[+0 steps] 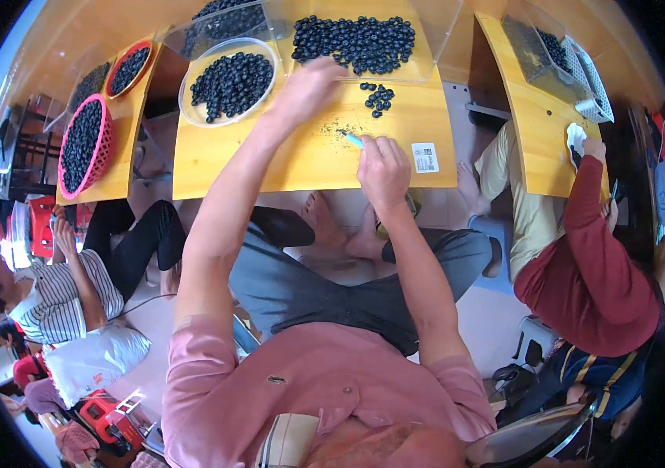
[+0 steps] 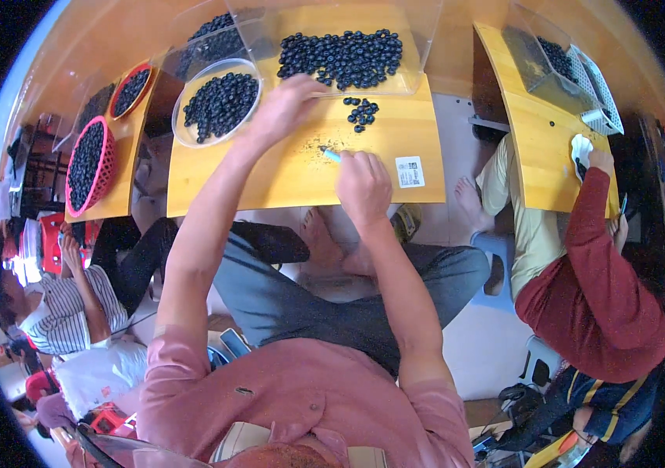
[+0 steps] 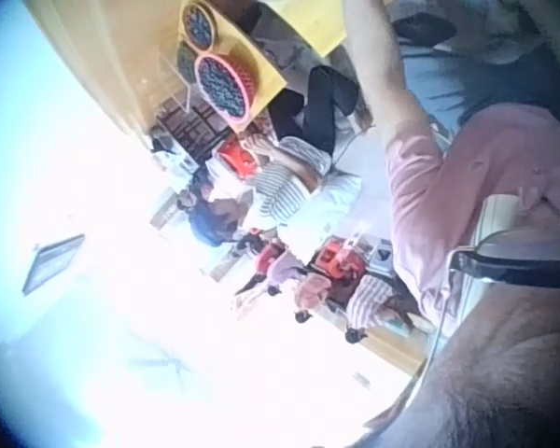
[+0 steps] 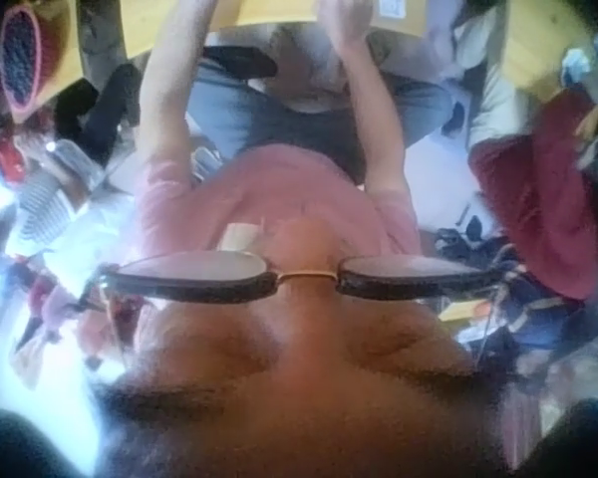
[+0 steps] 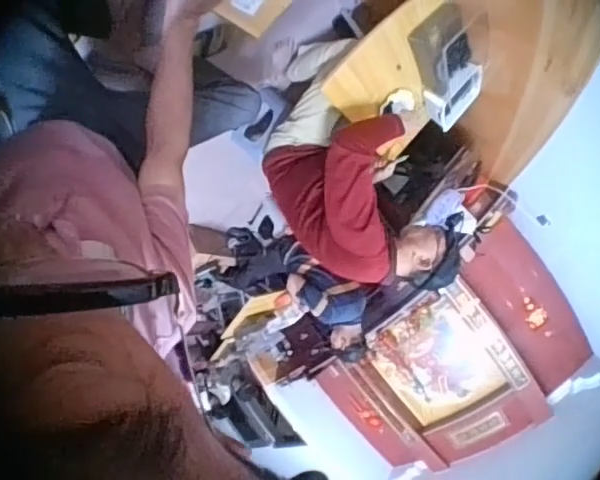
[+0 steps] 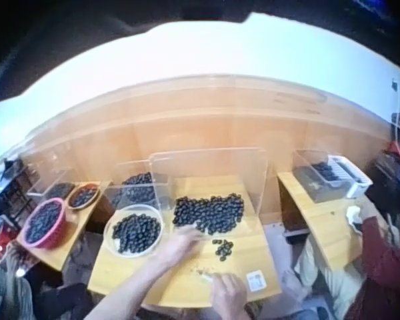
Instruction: The person sorts small black spherical parts on a table, using a scraper to remove debris.
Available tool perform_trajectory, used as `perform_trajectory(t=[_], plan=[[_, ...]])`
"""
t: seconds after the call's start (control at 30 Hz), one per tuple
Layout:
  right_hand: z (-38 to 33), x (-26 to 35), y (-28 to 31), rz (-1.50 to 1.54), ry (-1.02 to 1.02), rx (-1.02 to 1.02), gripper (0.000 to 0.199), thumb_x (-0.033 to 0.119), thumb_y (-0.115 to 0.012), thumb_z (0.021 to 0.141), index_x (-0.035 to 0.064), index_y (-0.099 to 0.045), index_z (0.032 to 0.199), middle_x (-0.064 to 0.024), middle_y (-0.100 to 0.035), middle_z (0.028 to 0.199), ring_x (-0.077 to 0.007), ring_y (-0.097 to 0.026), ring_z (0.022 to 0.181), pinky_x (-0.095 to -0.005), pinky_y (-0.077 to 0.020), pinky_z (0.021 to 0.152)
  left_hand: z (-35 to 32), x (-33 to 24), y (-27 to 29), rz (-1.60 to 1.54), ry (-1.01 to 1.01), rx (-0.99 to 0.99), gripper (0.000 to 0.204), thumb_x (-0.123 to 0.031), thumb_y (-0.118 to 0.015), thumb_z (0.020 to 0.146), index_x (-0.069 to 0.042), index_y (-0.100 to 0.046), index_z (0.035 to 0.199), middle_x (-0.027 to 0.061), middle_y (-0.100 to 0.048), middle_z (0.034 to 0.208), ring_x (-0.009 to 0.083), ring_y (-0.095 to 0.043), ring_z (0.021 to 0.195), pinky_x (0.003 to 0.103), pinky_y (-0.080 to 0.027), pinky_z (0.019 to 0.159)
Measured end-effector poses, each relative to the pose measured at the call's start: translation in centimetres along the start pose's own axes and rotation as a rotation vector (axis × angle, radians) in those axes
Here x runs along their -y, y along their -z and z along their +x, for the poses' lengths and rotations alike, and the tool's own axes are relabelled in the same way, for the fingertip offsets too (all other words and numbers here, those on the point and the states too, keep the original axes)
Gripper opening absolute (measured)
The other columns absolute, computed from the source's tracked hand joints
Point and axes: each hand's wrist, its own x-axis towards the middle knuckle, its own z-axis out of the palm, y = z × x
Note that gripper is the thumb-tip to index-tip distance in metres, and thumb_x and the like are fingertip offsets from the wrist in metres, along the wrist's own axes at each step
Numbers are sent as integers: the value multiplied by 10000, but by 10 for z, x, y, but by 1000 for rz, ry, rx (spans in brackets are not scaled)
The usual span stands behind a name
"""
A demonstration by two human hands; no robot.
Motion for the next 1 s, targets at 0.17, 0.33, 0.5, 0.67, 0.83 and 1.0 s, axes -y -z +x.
perform_trajectory(t=[0.17,0.33,0.5,0.67,0.83,1.0], plan=[[0,-2,-5,-69,1,67,161,75,-688,875,82,-731,1030,-82,-597,845,-288,-641,832,-437,-537,736,35,1,-57,149,65,144,317,-167,-751,918,-28,-744,1202,199,-703,1154,391,-678,1143,478,-546,1028],[-1,-3,-1,-85,11,53,144,82,-687,882,99,-722,1021,-76,-591,838,-286,-634,821,-443,-531,723,35,-2,-69,156,188,126,183,-133,-702,909,-8,-755,1033,213,-707,1106,415,-694,1114,496,-562,982],[-2,0,-4,-68,2,54,157,88,-688,884,106,-718,1037,-76,-594,842,-291,-634,821,-442,-531,727,11,4,-57,-3,164,-73,202,-119,-681,911,-2,-751,1060,221,-765,1041,412,-746,971,487,-597,901],[-2,-2,0,-34,-13,33,180,85,-698,876,80,-727,1053,-85,-603,847,-298,-639,818,-443,-531,720,-39,-19,-30,-290,472,-410,212,-149,-723,934,-20,-763,1097,169,-790,943,290,-788,865,394,-617,793],[2,0,2,-16,-12,48,180,77,-712,877,59,-742,1053,-89,-613,856,-293,-642,813,-434,-531,713,-89,-41,-39,-413,581,-520,221,-126,-757,948,21,-755,1113,137,-799,935,196,-785,871,330,-615,814],[0,0,-1,-21,-32,22,180,75,-710,879,61,-736,1056,-87,-611,854,-294,-643,808,-438,-529,708,-97,-56,-53,-703,688,-619,229,-55,-754,964,37,-748,1175,116,-793,1001,136,-746,918,280,-597,852]])
